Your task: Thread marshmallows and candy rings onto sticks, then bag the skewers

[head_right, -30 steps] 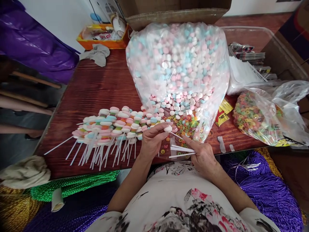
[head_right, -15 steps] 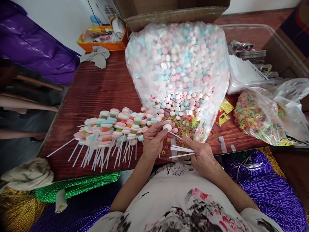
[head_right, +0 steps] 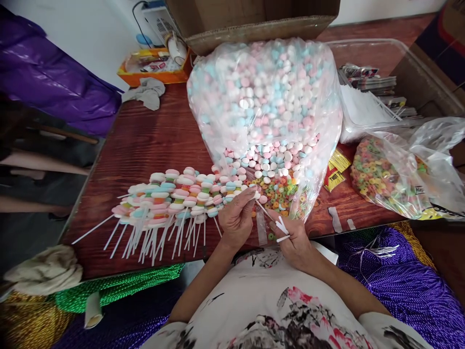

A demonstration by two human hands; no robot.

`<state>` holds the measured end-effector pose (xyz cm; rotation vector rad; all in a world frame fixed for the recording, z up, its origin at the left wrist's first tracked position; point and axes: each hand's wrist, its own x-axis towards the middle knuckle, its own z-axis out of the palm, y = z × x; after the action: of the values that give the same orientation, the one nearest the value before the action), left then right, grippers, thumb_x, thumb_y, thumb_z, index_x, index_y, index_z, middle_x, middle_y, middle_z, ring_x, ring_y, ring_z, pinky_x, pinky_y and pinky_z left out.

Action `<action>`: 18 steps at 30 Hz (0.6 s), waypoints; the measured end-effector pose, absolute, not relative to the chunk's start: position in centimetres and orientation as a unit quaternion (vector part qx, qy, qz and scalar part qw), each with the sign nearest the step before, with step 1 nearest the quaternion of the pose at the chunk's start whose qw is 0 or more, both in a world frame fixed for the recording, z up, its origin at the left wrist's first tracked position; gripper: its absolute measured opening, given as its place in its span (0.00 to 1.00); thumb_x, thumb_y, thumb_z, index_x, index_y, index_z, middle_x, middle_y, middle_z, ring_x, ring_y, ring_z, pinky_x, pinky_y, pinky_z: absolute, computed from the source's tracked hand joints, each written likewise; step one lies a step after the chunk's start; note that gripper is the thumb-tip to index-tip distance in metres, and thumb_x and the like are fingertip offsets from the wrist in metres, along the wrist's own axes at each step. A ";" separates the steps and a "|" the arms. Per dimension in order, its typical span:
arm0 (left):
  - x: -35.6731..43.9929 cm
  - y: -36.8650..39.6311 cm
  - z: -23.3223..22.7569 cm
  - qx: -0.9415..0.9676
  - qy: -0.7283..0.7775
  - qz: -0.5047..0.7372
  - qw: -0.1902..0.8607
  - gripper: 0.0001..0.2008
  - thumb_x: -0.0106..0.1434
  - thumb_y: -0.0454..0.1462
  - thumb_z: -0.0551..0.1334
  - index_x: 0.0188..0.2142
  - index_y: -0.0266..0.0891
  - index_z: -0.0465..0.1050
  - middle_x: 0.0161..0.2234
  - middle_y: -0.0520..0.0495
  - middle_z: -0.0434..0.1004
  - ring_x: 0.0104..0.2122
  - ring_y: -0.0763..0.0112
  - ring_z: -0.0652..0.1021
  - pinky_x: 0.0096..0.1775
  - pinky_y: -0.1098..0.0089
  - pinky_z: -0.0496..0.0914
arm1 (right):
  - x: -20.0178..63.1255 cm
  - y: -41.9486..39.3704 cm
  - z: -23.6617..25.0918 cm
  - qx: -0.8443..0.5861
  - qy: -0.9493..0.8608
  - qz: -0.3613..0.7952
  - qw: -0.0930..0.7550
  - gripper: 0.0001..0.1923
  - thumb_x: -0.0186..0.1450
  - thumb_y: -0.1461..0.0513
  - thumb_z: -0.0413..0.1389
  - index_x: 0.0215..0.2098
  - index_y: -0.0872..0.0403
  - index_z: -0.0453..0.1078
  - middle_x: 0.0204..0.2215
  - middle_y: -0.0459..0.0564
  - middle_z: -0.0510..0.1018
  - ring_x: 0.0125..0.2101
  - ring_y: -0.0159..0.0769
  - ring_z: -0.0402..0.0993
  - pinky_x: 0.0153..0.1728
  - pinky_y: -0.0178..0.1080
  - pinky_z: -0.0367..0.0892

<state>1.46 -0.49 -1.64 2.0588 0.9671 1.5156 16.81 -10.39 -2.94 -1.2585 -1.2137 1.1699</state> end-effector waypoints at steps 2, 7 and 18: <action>1.3 -0.5 -1.6 0.769 0.341 0.522 0.143 0.18 0.67 0.27 0.59 0.53 0.43 0.75 0.50 0.44 0.82 0.51 0.65 0.81 0.54 0.60 0.78 | 16.2 -10.2 -3.3 -0.514 -0.485 0.496 0.505 0.21 0.73 0.56 0.51 0.61 0.51 0.70 0.19 0.41 0.62 0.19 0.30 0.56 0.20 0.35 0.61; 1.8 -1.1 -1.6 0.822 0.291 0.474 0.126 0.24 0.68 0.26 0.54 0.61 0.42 0.68 0.57 0.40 0.76 0.57 0.64 0.77 0.56 0.61 0.76 | 15.5 -8.5 -2.7 -0.523 -0.477 0.468 0.528 0.17 0.73 0.54 0.50 0.52 0.53 0.74 0.22 0.42 0.64 0.21 0.29 0.55 0.21 0.34 0.57; -0.5 0.8 3.0 0.751 0.373 0.444 0.315 0.13 0.67 0.35 0.60 0.49 0.46 0.77 0.46 0.46 0.81 0.39 0.65 0.82 0.41 0.65 0.78 | 23.1 -6.3 0.1 -0.622 -0.469 0.344 0.524 0.15 0.70 0.53 0.54 0.29 0.53 0.69 0.18 0.41 0.63 0.21 0.29 0.59 0.23 0.34 0.57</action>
<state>-0.53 0.79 3.03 1.9798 0.9826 1.1693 23.06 -6.30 0.07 -1.4888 -1.1223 0.8238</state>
